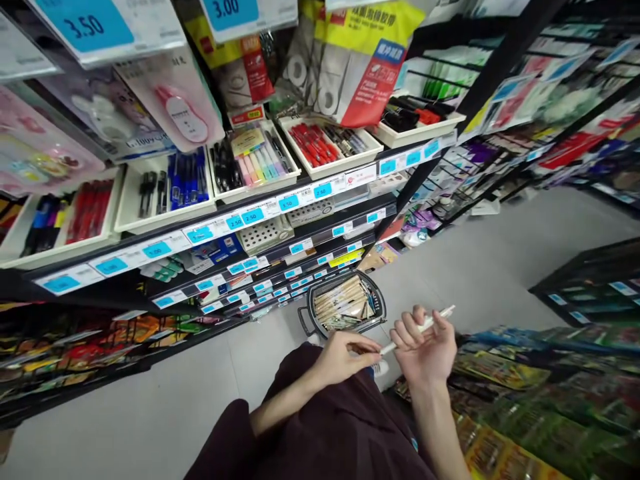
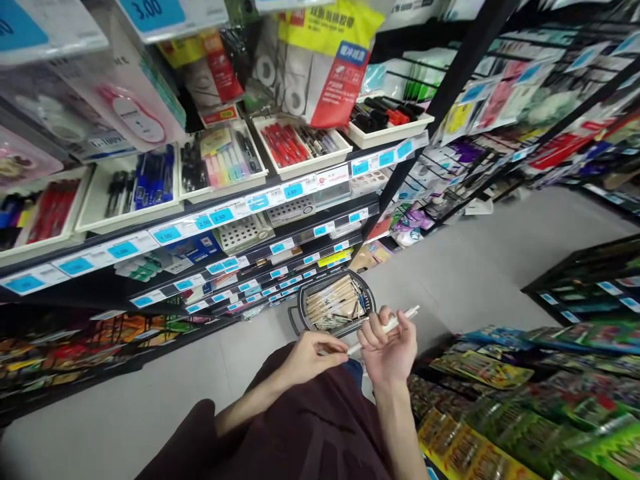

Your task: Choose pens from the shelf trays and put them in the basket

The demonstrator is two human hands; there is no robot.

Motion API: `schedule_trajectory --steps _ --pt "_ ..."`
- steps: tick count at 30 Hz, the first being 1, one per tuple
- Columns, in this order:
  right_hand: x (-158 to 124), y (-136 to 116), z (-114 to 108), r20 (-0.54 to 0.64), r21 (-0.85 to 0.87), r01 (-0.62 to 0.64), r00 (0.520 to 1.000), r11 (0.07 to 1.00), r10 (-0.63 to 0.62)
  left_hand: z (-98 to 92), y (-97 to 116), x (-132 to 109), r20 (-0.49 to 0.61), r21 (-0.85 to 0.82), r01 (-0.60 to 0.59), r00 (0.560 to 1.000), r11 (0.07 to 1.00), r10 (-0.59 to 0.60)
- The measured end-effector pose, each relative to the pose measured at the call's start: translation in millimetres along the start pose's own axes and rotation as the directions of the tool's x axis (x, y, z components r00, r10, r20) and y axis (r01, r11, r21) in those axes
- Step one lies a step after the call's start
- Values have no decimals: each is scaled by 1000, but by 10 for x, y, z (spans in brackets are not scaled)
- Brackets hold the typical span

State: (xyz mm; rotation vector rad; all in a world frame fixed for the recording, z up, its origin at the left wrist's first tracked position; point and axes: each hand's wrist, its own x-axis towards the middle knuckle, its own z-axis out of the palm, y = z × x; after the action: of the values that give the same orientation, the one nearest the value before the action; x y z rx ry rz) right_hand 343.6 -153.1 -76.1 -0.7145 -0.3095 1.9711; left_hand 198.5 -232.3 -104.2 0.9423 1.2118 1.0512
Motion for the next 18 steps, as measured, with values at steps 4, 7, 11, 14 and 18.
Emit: schedule_trajectory --steps 4,7,11,14,18 --pt "-1 29 -5 -18 12 -5 1000 1000 6 -4 11 -40 -16 22 27 1000 999 -27" --pt "-4 42 -18 -28 15 -2 1000 1000 3 -10 -18 -58 -12 26 35 999 999 -35" --pt "-24 44 -37 -35 8 3 999 1000 -3 -15 -55 -64 1 31 31 1000 999 -31" --pt "-43 37 -57 -28 0 16 999 1000 -16 -14 -66 -56 11 36 35 999 999 -35" --pt "-51 30 -73 -23 2 24 999 1000 -24 -14 -64 -46 16 39 41 999 998 -42"
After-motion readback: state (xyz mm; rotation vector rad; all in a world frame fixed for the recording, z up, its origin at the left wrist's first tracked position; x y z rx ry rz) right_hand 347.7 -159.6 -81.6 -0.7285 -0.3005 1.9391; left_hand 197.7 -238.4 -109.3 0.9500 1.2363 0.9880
